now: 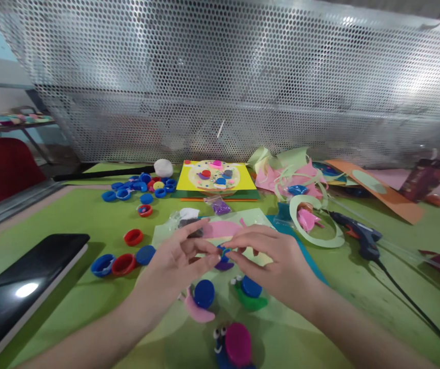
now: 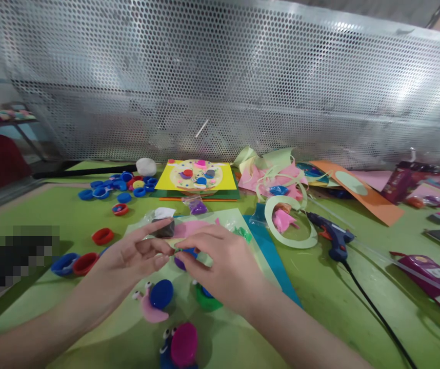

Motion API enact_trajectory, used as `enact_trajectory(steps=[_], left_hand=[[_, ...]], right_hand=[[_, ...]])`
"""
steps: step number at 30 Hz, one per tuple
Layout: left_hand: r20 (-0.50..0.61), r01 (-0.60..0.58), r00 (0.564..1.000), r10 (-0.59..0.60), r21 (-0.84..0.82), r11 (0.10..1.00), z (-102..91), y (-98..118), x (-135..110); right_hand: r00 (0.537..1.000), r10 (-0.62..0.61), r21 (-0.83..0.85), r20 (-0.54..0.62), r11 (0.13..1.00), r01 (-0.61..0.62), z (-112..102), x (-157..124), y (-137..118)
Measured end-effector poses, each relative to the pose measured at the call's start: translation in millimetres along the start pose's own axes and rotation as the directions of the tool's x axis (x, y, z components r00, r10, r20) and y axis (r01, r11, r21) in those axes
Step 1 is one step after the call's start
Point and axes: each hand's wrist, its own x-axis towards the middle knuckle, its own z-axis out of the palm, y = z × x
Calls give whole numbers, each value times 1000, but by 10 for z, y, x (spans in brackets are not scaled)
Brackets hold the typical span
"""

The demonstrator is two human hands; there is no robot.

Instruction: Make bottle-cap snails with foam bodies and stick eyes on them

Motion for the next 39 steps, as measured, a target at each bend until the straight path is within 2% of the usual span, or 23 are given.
enact_trajectory(steps=[5, 9, 11, 14, 23, 28, 32, 39], left_hand=[[43, 1, 999, 1, -38, 999, 0, 2, -16], [75, 81, 994, -79, -27, 996, 25, 20, -30], [71, 112, 991, -110, -23, 993, 31, 23, -36], [49, 96, 994, -95, -18, 995, 26, 17, -39], [63, 50, 997, -51, 14, 999, 27, 27, -39], [35, 24, 999, -24, 14, 1000, 5, 21, -18], [-21, 46, 999, -46, -14, 999, -14, 7, 12], [12, 58, 998, -57, -20, 998, -27, -26, 22]], right_hand=[[1000, 3, 45, 14, 999, -3, -7, 2, -19], [999, -49, 58, 2, 997, 49, -2, 13, -24], [996, -86, 57, -5, 995, 86, 2, 17, -25], [994, -109, 43, -1, 993, 109, 9, 18, -26], [998, -56, 53, 34, 997, 54, 9, -1, -42], [1000, -16, 20, 6, 1000, 16, -6, 2, -35], [999, 42, -1, 23, 999, -42, -9, 6, -27], [995, 67, 26, 80, 997, -69, 12, -7, -11]])
